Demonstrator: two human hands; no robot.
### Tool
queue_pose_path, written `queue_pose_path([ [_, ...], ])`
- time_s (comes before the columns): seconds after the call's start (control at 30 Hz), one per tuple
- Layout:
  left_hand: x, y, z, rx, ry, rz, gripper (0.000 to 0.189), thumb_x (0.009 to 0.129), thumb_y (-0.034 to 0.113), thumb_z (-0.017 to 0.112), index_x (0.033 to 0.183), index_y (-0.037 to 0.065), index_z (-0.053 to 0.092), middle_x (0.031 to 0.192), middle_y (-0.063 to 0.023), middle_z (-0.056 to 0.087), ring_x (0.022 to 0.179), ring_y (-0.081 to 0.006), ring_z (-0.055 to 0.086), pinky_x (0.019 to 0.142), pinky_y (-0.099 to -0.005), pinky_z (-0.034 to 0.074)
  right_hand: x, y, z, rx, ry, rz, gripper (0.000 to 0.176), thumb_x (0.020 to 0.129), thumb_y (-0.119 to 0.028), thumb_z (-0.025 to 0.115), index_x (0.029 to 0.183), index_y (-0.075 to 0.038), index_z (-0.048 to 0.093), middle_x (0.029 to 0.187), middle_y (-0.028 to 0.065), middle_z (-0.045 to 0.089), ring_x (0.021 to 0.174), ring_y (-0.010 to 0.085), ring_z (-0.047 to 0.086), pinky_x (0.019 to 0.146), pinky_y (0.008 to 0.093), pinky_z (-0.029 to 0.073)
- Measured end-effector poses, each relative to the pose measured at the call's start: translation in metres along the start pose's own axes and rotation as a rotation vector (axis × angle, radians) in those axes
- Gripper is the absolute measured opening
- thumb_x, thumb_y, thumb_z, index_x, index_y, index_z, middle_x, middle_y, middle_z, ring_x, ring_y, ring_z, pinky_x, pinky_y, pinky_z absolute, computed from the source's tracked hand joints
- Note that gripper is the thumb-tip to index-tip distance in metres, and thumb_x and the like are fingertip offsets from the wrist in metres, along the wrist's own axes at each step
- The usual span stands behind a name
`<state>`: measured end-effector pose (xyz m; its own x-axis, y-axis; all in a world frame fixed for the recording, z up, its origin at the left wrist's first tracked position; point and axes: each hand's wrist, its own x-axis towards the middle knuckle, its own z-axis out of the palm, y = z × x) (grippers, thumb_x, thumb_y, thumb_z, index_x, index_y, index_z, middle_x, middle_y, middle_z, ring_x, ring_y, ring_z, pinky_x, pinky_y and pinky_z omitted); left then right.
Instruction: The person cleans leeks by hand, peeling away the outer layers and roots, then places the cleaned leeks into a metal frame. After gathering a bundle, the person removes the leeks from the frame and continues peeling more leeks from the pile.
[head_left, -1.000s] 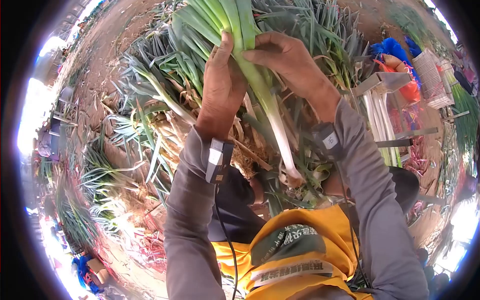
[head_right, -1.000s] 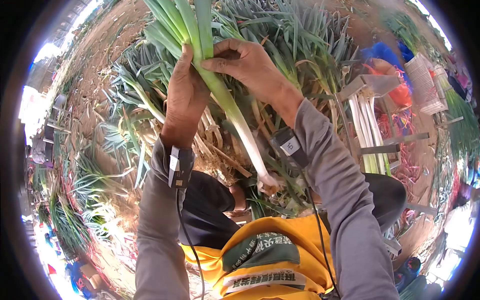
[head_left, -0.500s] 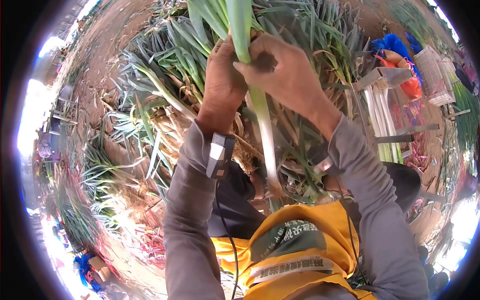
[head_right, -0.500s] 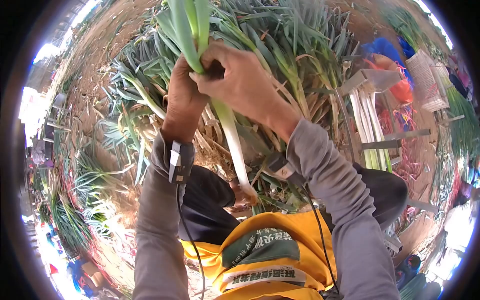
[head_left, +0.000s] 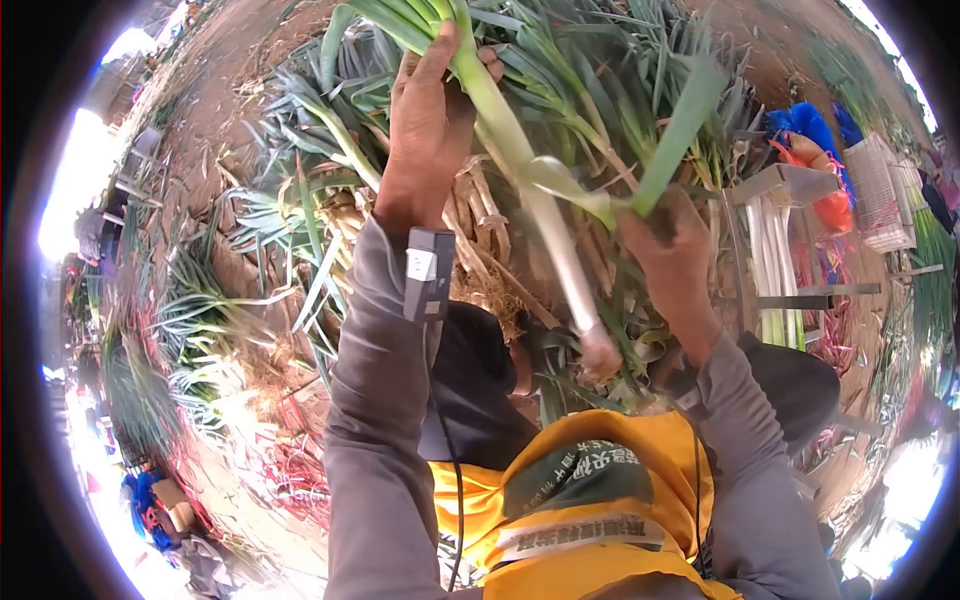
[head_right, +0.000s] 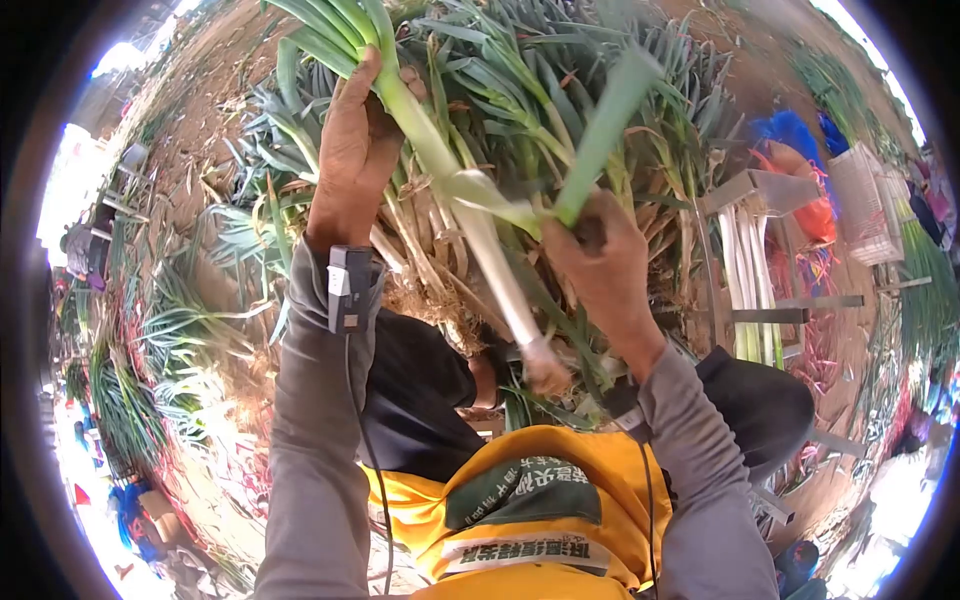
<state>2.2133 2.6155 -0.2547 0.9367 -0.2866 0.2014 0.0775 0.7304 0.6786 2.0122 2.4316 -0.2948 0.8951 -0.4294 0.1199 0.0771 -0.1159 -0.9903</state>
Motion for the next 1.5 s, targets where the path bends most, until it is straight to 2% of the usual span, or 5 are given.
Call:
queue_pose_path([
  [0.2, 0.001, 0.015, -0.009, 0.085, 0.048, 0.156, 0.031, 0.101, 0.023, 0.064, 0.122, 0.003, 0.052, 0.097, -0.0104, 0.061, 0.086, -0.0201, 0.062, 0.077, -0.0341, 0.055, -0.048, 0.082, -0.043, -0.460, -0.385, 0.121, 0.034, 0.086, -0.022, 0.080, 0.107, 0.001, 0.069, 0.085, 0.0114, 0.068, 0.072, 0.0171, 0.064, 0.067, 0.0322, 0.051],
  [0.33, -0.001, 0.007, 0.004, 0.053, -0.008, 0.134, 0.029, 0.103, 0.024, 0.060, 0.122, 0.003, 0.052, 0.098, -0.0105, 0.059, 0.083, -0.0181, 0.057, 0.075, -0.0323, 0.052, -0.018, 0.053, -0.004, -0.594, -0.248, -0.434, 0.064, 0.086, -0.024, 0.078, 0.141, -0.006, 0.051, 0.125, 0.0172, 0.061, 0.093, 0.0341, 0.068, 0.085, 0.0406, 0.054],
  [0.67, 0.017, 0.009, -0.018, -0.021, -0.068, 0.141, 0.035, 0.109, 0.036, 0.045, 0.108, 0.002, 0.051, 0.090, -0.0072, 0.055, 0.076, -0.0158, 0.050, 0.070, -0.0298, 0.045, 0.029, 0.023, 0.043, -0.583, -0.646, -0.826, 0.021, 0.080, -0.001, 0.068, 0.100, -0.005, 0.061, 0.095, 0.0066, 0.061, 0.079, 0.0266, 0.065, 0.067, 0.0380, 0.054],
  [1.27, 0.011, 0.020, -0.025, 0.127, 0.155, 0.283, 0.039, 0.107, 0.035, 0.050, 0.122, -0.001, 0.048, 0.096, -0.0108, 0.055, 0.085, -0.0205, 0.052, 0.081, -0.0353, 0.048, -0.136, 0.202, -0.092, -1.156, -1.524, -0.038, 0.029, 0.084, -0.008, 0.062, 0.111, 0.002, 0.064, 0.090, 0.0192, 0.066, 0.089, 0.0389, 0.068, 0.075, 0.0468, 0.056],
  [1.5, 0.018, 0.044, -0.030, 0.095, 0.120, 0.395, 0.040, 0.108, 0.036, 0.047, 0.112, -0.004, 0.049, 0.095, -0.0112, 0.052, 0.083, -0.0207, 0.048, 0.084, -0.0359, 0.047, -0.040, 0.077, -0.039, -0.704, -0.512, -0.309, 0.039, 0.091, -0.020, 0.067, 0.126, -0.004, 0.060, 0.119, 0.0169, 0.060, 0.093, 0.0400, 0.065, 0.079, 0.0458, 0.053],
])
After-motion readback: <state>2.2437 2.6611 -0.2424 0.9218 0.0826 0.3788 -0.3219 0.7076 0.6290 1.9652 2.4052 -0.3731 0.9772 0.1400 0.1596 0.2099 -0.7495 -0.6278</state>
